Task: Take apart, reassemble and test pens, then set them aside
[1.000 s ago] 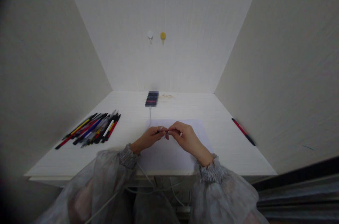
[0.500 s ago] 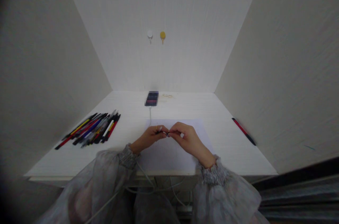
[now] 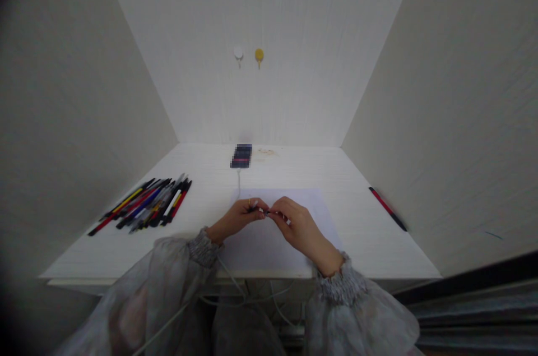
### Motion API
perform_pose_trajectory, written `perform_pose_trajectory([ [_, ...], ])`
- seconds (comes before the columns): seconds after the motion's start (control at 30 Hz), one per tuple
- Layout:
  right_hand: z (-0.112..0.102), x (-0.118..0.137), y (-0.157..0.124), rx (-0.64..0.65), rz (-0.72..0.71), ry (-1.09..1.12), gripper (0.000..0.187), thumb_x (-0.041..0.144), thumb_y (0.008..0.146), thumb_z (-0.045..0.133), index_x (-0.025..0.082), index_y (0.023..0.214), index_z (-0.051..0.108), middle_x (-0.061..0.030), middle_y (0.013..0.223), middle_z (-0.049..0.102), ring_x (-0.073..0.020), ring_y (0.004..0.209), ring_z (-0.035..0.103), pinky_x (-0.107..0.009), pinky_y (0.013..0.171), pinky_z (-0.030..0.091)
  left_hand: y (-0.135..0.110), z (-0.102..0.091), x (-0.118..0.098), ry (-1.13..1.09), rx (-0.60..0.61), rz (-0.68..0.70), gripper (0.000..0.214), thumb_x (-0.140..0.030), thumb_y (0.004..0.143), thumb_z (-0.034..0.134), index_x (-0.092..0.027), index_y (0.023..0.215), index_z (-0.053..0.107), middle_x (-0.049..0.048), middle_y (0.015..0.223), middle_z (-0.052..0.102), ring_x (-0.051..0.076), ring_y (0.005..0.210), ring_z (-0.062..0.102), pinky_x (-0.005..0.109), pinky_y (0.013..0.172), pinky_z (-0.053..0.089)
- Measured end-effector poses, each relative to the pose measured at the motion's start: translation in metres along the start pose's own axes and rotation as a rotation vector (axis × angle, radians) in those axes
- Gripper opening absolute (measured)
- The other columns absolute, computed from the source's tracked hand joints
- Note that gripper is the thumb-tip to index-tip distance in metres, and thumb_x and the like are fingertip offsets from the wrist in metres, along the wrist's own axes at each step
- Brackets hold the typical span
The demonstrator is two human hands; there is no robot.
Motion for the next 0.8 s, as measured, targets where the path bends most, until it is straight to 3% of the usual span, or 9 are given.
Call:
perform_pose_trajectory([
  [0.17,0.001,-0.007,0.004,0.0,0.101,-0.027,0.015,0.027,0.082,0.044,0.019,0.077,0.056,-0.0037,0.07,0.056,-0.0122,0.061,0.05,-0.023,0.054,0.041,-0.001,0.002,-0.002,0.054,0.05,0.036,0.028,-0.035,0.08,0.045,-0.013,0.075,0.062,0.0025,0.074,0.06,0.012,0.072,0.051,0.024,0.07,0.038],
  [0.37,0.006,-0.024,0.012,0.013,0.211,0.116,0.016,0.028,0.08,0.046,0.018,0.075,0.057,-0.0015,0.065,0.057,-0.0108,0.057,0.052,-0.023,0.054,0.041,-0.002,0.002,-0.007,0.129,0.065,-0.015,0.039,-0.04,0.083,0.036,-0.012,0.072,0.061,-0.0023,0.053,0.043,0.007,0.049,0.034,0.019,0.048,0.029],
  [0.63,0.012,-0.04,0.018,0.03,0.314,0.35,0.013,0.029,0.075,0.053,0.017,0.074,0.057,0.0,0.063,0.057,-0.0095,0.054,0.051,-0.022,0.051,0.041,0.002,0.003,0.002,0.061,0.041,-0.038,0.04,-0.042,0.083,0.036,-0.011,0.079,0.06,-0.0043,0.049,0.036,0.006,0.045,0.03,0.019,0.044,0.024],
  [0.8,0.014,-0.041,0.018,0.021,0.393,0.418,0.016,0.032,0.074,0.054,0.017,0.072,0.056,0.0001,0.061,0.058,-0.0093,0.052,0.051,-0.022,0.05,0.041,0.0,0.003,-0.003,0.028,0.068,-0.046,0.041,-0.043,0.083,0.036,-0.011,0.077,0.061,-0.0053,0.046,0.032,0.006,0.044,0.028,0.02,0.044,0.023],
])
Point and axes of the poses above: each hand's wrist, its own y-axis towards the middle knuckle, its own z-axis out of the palm, x = y × z, the point moved 5 cm from there along y, towards the middle knuckle
